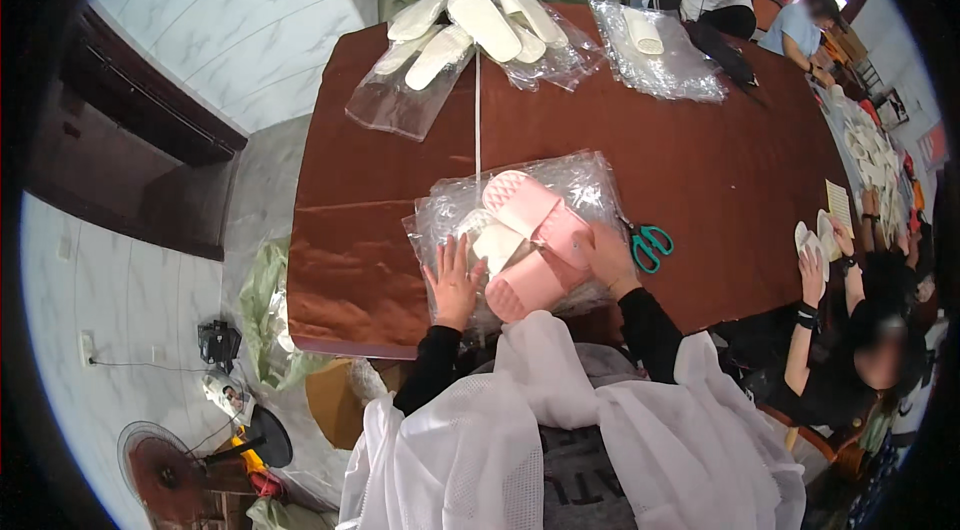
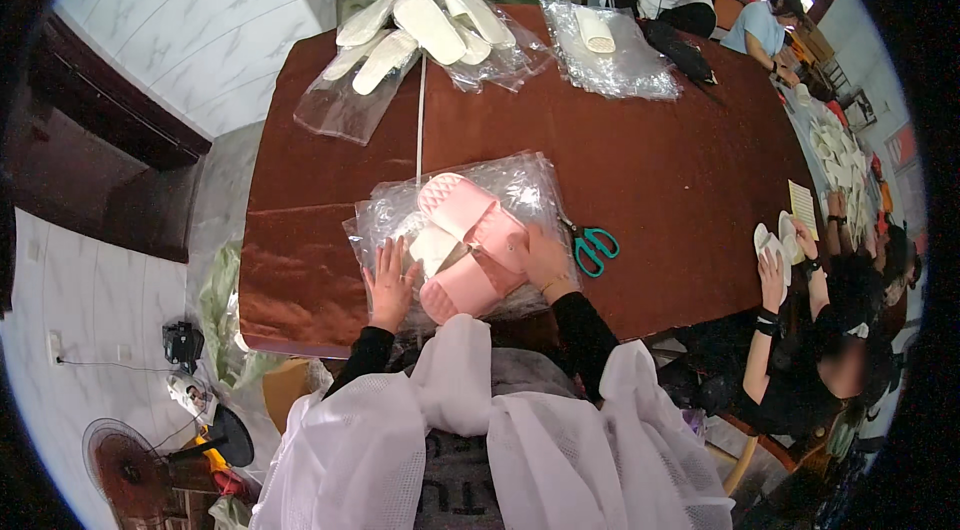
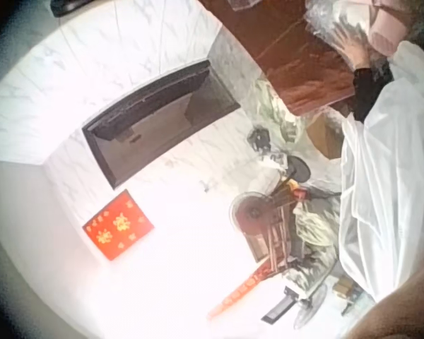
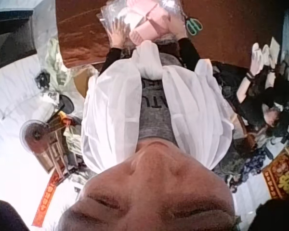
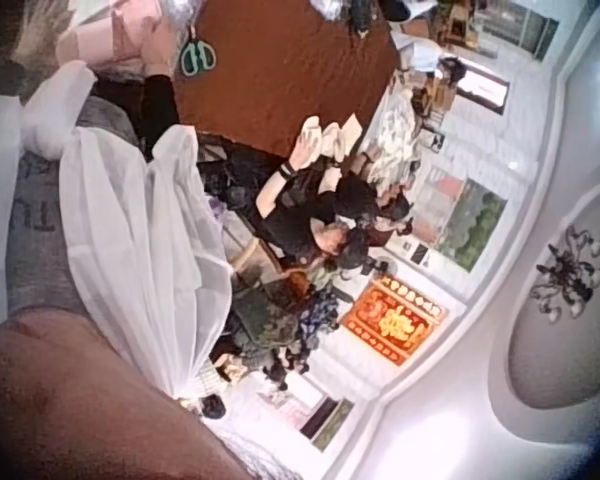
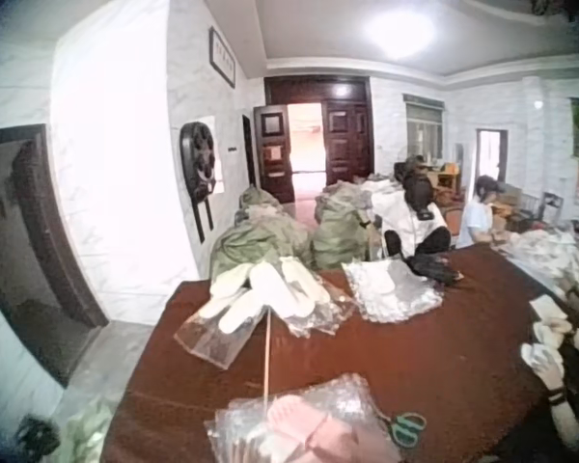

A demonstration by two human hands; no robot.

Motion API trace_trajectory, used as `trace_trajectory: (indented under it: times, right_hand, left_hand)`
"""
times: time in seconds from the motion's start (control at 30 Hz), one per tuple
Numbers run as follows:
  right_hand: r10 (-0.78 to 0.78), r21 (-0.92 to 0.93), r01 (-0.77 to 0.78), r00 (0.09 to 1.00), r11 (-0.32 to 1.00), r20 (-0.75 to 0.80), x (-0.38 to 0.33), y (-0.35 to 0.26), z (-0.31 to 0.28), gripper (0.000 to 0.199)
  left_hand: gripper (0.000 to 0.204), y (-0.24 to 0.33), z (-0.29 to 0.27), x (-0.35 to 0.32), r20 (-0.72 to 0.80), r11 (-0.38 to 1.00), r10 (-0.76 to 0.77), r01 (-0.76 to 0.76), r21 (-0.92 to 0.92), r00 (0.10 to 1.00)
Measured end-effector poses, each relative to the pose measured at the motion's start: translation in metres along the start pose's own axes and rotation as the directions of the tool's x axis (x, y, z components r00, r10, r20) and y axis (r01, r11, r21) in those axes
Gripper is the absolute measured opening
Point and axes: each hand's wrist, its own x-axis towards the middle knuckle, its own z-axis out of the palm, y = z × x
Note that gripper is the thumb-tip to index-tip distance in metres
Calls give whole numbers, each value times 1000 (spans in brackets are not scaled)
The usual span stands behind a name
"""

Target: Packing slippers into plastic bags and trimming excess plastic with scissors.

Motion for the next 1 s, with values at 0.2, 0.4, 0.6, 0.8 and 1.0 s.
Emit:
trace_trajectory:
  times: [0.2, 0.4, 0.6, 0.8, 1.0]
  right_hand:
    - [-18, -31, 11, 969, 999, -247, -19, 33, -53, 33]
    - [104, -328, -161, 978, 931, -183, -49, 87, -51, 41]
    - [-16, -430, -64, 983, 901, -181, -48, 84, -52, 55]
    - [127, -275, -134, 991, 952, -44, -30, 94, -54, 68]
    - [119, 252, -81, 984, 964, -137, -12, 46, -90, 69]
  left_hand:
    - [33, 6, -31, -2, -275, 975, 21, -80, -206, 961]
    - [31, 44, -39, 22, -333, 971, 41, -117, -210, 942]
    - [31, 46, -22, 33, -209, 995, 73, -86, -52, 975]
    - [23, 42, -19, 35, -257, 987, 158, -158, 20, 953]
    - [9, 44, -19, 34, -298, 992, 111, -125, -26, 948]
